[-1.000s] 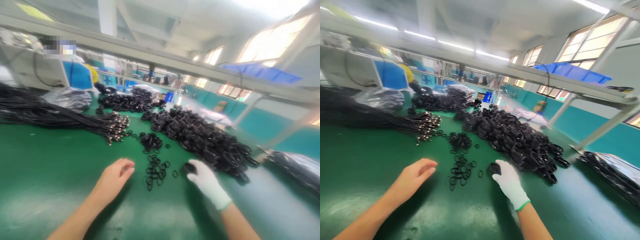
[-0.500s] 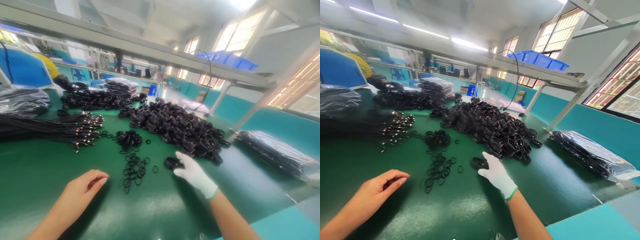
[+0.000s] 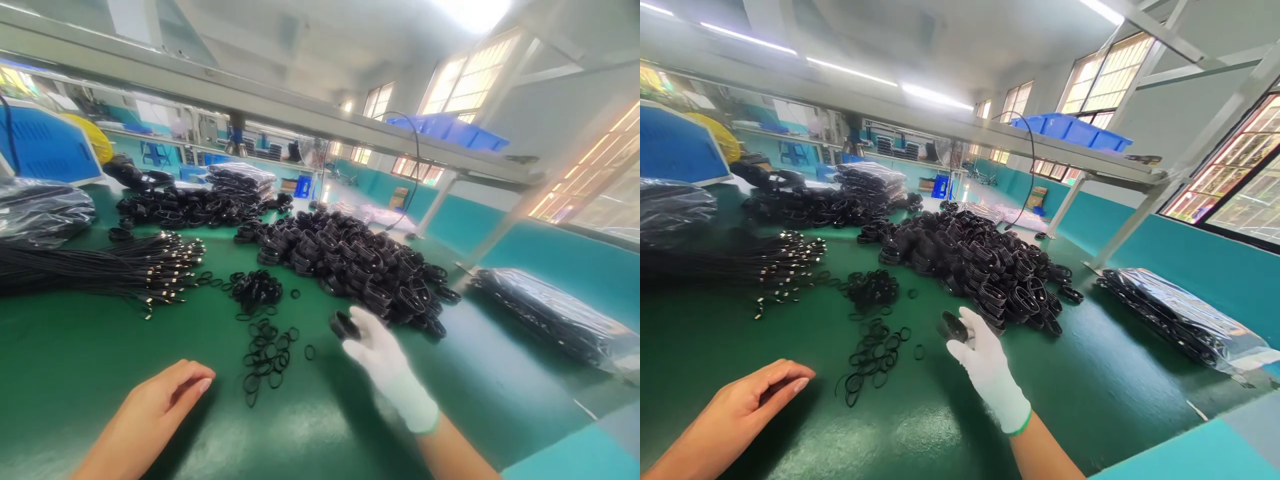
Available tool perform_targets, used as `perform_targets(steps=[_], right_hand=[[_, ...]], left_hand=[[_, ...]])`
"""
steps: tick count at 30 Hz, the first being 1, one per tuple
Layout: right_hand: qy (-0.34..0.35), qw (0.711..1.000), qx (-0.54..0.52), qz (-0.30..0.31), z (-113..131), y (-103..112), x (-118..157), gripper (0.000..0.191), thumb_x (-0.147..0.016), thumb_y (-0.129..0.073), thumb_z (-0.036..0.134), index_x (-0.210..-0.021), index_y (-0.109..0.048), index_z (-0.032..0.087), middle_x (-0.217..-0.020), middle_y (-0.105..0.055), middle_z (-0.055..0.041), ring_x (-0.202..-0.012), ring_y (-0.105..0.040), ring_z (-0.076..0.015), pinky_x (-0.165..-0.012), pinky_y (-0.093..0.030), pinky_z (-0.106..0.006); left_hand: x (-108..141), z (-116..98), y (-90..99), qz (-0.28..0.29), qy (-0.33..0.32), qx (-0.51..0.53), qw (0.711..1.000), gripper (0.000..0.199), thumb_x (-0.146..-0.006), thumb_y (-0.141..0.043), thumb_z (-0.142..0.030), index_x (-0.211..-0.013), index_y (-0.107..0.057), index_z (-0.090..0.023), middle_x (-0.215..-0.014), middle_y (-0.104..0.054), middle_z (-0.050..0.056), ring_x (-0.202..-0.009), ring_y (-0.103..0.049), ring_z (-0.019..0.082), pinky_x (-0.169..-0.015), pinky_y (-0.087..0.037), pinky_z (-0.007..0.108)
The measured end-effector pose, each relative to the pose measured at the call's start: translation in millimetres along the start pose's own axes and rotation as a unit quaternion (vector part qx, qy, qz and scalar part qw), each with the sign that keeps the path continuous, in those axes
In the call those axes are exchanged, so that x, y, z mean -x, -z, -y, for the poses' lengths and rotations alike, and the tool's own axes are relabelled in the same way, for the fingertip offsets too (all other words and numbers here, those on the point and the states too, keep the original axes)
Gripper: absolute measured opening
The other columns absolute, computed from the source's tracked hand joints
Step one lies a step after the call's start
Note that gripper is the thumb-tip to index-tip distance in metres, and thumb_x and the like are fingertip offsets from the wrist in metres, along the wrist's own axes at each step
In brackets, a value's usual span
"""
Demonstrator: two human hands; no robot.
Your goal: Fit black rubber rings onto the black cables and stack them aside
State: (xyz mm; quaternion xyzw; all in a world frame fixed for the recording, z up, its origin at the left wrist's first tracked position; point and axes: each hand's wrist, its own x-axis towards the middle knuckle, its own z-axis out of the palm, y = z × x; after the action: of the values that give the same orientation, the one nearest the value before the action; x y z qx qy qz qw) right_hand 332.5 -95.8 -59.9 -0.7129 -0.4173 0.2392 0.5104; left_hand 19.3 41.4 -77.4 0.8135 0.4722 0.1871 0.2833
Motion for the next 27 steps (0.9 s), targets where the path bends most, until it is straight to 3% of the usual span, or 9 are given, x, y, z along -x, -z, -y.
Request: perform_targets(steps=[3, 10, 12, 14, 16, 19, 22, 25, 27], right_hand=[[-0.090, 0.978, -0.181, 0.044, 7, -8, 7, 0.061, -0.071, -0.070, 0.038, -0.123, -0.049, 0.016, -0.113, -0.058, -0.0129, -0.098, -0.058, -0.0265, -0.083, -0.048, -0.042], [-0.077, 0.963, -0.254, 0.048, 19, -30, 26, 0.060, -0.070, -0.075, 0.035, -0.120, -0.049, 0.012, -0.104, -0.061, -0.0123, -0.083, -0.059, -0.0199, -0.072, -0.049, -0.034], [-0.092, 0.936, -0.331, 0.083, 27, -39, 34, 0.051, -0.072, -0.074, 0.035, -0.112, -0.055, 0.012, -0.095, -0.062, -0.0100, -0.074, -0.057, -0.0155, -0.064, -0.047, -0.028], [-0.157, 0.872, -0.440, 0.144, 34, -50, 45, 0.039, -0.076, -0.069, 0.038, -0.102, -0.059, 0.011, -0.089, -0.063, -0.0095, -0.067, -0.056, -0.0126, -0.059, -0.044, -0.024], [-0.246, 0.783, -0.531, 0.210, 40, -65, 56, 0.036, -0.082, -0.062, 0.044, -0.096, -0.061, 0.010, -0.088, -0.063, -0.0108, -0.066, -0.056, -0.0122, -0.058, -0.044, -0.023], [-0.327, 0.670, -0.600, 0.290, 47, -92, 73, 0.039, -0.086, -0.053, 0.046, -0.097, -0.060, 0.009, -0.088, -0.064, -0.0108, -0.067, -0.059, -0.0136, -0.060, -0.047, -0.025], [-0.366, 0.609, -0.621, 0.330, 53, -119, 87, 0.036, -0.086, -0.052, 0.042, -0.096, -0.060, 0.008, -0.084, -0.064, -0.0092, -0.064, -0.059, -0.0133, -0.059, -0.047, -0.024], [-0.390, 0.618, -0.598, 0.330, 58, -136, 94, 0.033, -0.084, -0.054, 0.039, -0.093, -0.061, 0.008, -0.077, -0.064, -0.0068, -0.058, -0.057, -0.0117, -0.054, -0.045, -0.023], [-0.374, 0.688, -0.536, 0.315, 60, -139, 93, 0.038, -0.081, -0.057, 0.043, -0.094, -0.062, 0.008, -0.075, -0.063, -0.0072, -0.055, -0.056, -0.0121, -0.049, -0.043, -0.023]], left_hand=[[1, -2, -2.9, -0.027, -0.010, 0.016, 0.999, 0.030, -0.081, -0.042, -0.048, -0.079, -0.064, -0.027, -0.080, -0.068, -0.004, -0.073, -0.061, 0.019, -0.065, -0.045, 0.023], [1, -6, 5.8, 0.028, -0.023, 0.029, 0.999, 0.027, -0.084, -0.044, -0.043, -0.084, -0.066, -0.026, -0.083, -0.067, -0.002, -0.077, -0.061, 0.019, -0.072, -0.046, 0.026], [2, -8, 9.4, 0.050, -0.027, 0.040, 0.998, 0.027, -0.085, -0.045, -0.043, -0.088, -0.066, -0.026, -0.088, -0.066, -0.001, -0.081, -0.060, 0.019, -0.075, -0.046, 0.029], [5, -11, 12.7, 0.058, -0.030, 0.079, 0.995, 0.027, -0.085, -0.046, -0.042, -0.092, -0.066, -0.025, -0.095, -0.065, 0.001, -0.086, -0.059, 0.020, -0.078, -0.045, 0.030], [9, -16, 15.6, 0.079, -0.048, 0.166, 0.982, 0.027, -0.085, -0.048, -0.040, -0.101, -0.064, -0.024, -0.103, -0.063, 0.002, -0.093, -0.058, 0.021, -0.083, -0.045, 0.031], [15, -21, 17.7, 0.147, -0.111, 0.334, 0.925, 0.041, -0.082, -0.054, -0.033, -0.121, -0.054, -0.025, -0.119, -0.057, 0.005, -0.104, -0.053, 0.021, -0.088, -0.044, 0.032], [19, -21, 16.5, 0.215, -0.142, 0.440, 0.860, 0.054, -0.075, -0.063, -0.027, -0.127, -0.049, -0.024, -0.127, -0.053, 0.007, -0.111, -0.051, 0.023, -0.092, -0.042, 0.034], [20, -20, 15.9, 0.246, -0.114, 0.480, 0.835, 0.051, -0.073, -0.065, -0.022, -0.122, -0.053, -0.021, -0.117, -0.059, 0.008, -0.107, -0.054, 0.024, -0.091, -0.043, 0.036], [22, -20, 17.1, 0.235, -0.107, 0.471, 0.844, 0.047, -0.072, -0.065, -0.021, -0.118, -0.056, -0.020, -0.112, -0.061, 0.007, -0.102, -0.056, 0.023, -0.091, -0.044, 0.036]])
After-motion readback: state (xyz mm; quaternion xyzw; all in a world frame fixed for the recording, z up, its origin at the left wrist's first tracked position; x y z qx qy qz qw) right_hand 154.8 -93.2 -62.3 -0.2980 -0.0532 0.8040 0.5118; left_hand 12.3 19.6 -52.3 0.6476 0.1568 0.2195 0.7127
